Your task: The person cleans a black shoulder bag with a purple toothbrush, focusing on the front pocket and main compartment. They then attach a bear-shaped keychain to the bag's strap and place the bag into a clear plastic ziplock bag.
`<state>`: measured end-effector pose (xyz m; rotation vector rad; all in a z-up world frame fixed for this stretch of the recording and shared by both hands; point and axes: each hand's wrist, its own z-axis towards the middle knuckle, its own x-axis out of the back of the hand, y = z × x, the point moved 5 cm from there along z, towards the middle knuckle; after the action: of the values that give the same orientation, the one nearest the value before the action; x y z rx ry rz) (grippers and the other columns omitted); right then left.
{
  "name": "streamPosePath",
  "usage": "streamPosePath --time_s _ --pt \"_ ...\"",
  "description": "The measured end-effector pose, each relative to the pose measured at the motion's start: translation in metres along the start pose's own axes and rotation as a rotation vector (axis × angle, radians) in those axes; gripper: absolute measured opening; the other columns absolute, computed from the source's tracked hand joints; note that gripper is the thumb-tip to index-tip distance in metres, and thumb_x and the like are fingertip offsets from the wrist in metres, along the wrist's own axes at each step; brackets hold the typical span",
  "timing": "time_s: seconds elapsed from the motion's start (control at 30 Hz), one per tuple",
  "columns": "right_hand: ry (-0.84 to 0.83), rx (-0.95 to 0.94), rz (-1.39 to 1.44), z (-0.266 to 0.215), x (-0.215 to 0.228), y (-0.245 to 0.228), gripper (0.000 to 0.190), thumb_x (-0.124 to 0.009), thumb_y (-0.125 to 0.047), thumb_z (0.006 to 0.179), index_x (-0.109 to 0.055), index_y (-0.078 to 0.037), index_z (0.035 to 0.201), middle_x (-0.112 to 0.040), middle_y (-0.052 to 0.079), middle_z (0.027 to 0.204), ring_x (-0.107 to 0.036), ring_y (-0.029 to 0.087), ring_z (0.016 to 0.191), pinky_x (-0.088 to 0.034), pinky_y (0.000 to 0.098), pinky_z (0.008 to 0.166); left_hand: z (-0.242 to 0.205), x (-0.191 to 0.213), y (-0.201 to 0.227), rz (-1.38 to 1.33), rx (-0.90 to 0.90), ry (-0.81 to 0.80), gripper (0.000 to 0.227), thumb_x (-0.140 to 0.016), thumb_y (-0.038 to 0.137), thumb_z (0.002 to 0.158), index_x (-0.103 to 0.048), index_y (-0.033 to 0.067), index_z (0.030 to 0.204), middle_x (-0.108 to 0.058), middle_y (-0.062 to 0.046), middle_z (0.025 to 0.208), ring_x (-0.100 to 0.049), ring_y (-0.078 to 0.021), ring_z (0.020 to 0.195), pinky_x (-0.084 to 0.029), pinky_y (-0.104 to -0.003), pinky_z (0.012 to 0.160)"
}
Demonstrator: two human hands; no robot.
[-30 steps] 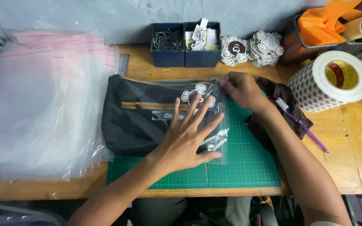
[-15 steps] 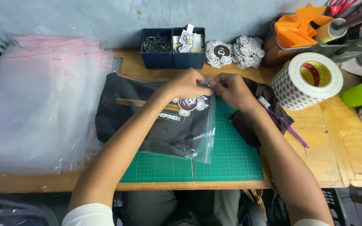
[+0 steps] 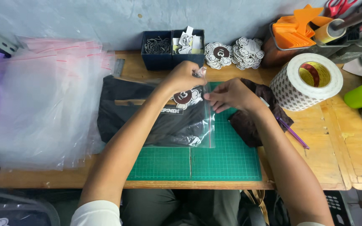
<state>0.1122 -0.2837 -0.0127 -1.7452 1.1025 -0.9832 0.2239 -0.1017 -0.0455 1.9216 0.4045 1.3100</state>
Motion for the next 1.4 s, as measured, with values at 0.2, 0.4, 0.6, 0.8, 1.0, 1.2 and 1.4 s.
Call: streamPosePath --time_s 0.2,0.4,0.6,0.8,1.0,1.2,1.4 --pt "-0.023 0.006 0.116 0.012 -0.010 0.013 0.039 -0.084 -0.010 0.101 -0.074 0.021 0.123 -0.084 0.032 0.108 -0.086 0.036 0.096 -0.074 0.0510 0.085 -0.010 0.018 0.014 -0.042 -0.043 0.063 0.030 -0.087 0.038 0.084 -0.084 0.0113 0.097 -0.070 -0.004 0.071 -0.079 -0.0278 0.091 -0.058 -0.040 0.085" --pt "-0.058 0.063 0.036 0.016 -0.023 0.025 0.030 -0.086 -0.004 0.099 -0.078 0.013 0.121 -0.083 0.030 0.103 -0.086 0.034 0.086 -0.077 0.0461 0.075 -0.019 0.020 0.021 -0.089 -0.065 0.027 0.035 -0.090 0.040 0.083 -0.087 0.0161 0.109 -0.087 -0.009 0.095 -0.083 -0.0295 0.107 -0.060 -0.042 0.093" --pt "0.052 0.065 0.016 0.011 -0.012 0.008 0.046 -0.096 -0.018 0.094 -0.073 0.012 0.120 -0.074 0.023 0.096 -0.081 0.029 0.077 -0.075 0.0406 0.060 -0.045 0.040 0.043 -0.138 -0.155 0.011 0.034 -0.084 0.027 0.094 -0.082 0.0113 0.124 -0.089 -0.016 0.116 -0.082 -0.0337 0.121 -0.060 -0.046 0.103" --pt "-0.031 0.112 0.092 0.031 -0.010 0.039 0.047 -0.098 -0.001 0.087 -0.064 0.002 0.118 -0.079 0.017 0.103 -0.083 0.025 0.081 -0.073 0.0298 0.064 -0.052 0.041 0.041 -0.159 -0.209 0.057 0.030 -0.092 0.032 0.090 -0.080 0.0174 0.113 -0.090 -0.007 0.105 -0.084 -0.0295 0.110 -0.060 -0.042 0.098" --pt "-0.084 0.112 0.063 0.035 -0.007 0.048 0.072 -0.096 0.008 0.085 -0.049 0.000 0.139 -0.080 0.025 0.098 -0.084 0.031 0.081 -0.074 0.0384 0.072 -0.039 0.029 0.039 -0.155 -0.236 0.059 0.020 -0.092 0.030 0.088 -0.081 0.0280 0.104 -0.090 0.003 0.099 -0.085 -0.0244 0.107 -0.061 -0.038 0.097" --pt "-0.098 0.122 0.064 0.037 -0.007 0.055 0.073 -0.101 0.008 0.077 -0.057 0.005 0.136 -0.079 0.023 0.089 -0.083 0.029 0.071 -0.073 0.0393 0.066 -0.057 0.038 0.049 -0.179 -0.246 -0.010 0.023 -0.088 0.029 0.091 -0.084 0.0184 0.111 -0.091 -0.007 0.104 -0.086 -0.0284 0.110 -0.061 -0.042 0.101" --pt "-0.112 0.119 0.051 0.035 -0.008 0.049 0.072 -0.101 0.004 0.079 -0.061 0.003 0.138 -0.078 0.023 0.087 -0.084 0.030 0.073 -0.074 0.0426 0.069 -0.064 0.047 0.050 -0.234 -0.230 -0.013 0.022 -0.075 0.028 0.100 -0.086 0.0143 0.113 -0.091 -0.009 0.103 -0.086 -0.0289 0.111 -0.061 -0.043 0.103"
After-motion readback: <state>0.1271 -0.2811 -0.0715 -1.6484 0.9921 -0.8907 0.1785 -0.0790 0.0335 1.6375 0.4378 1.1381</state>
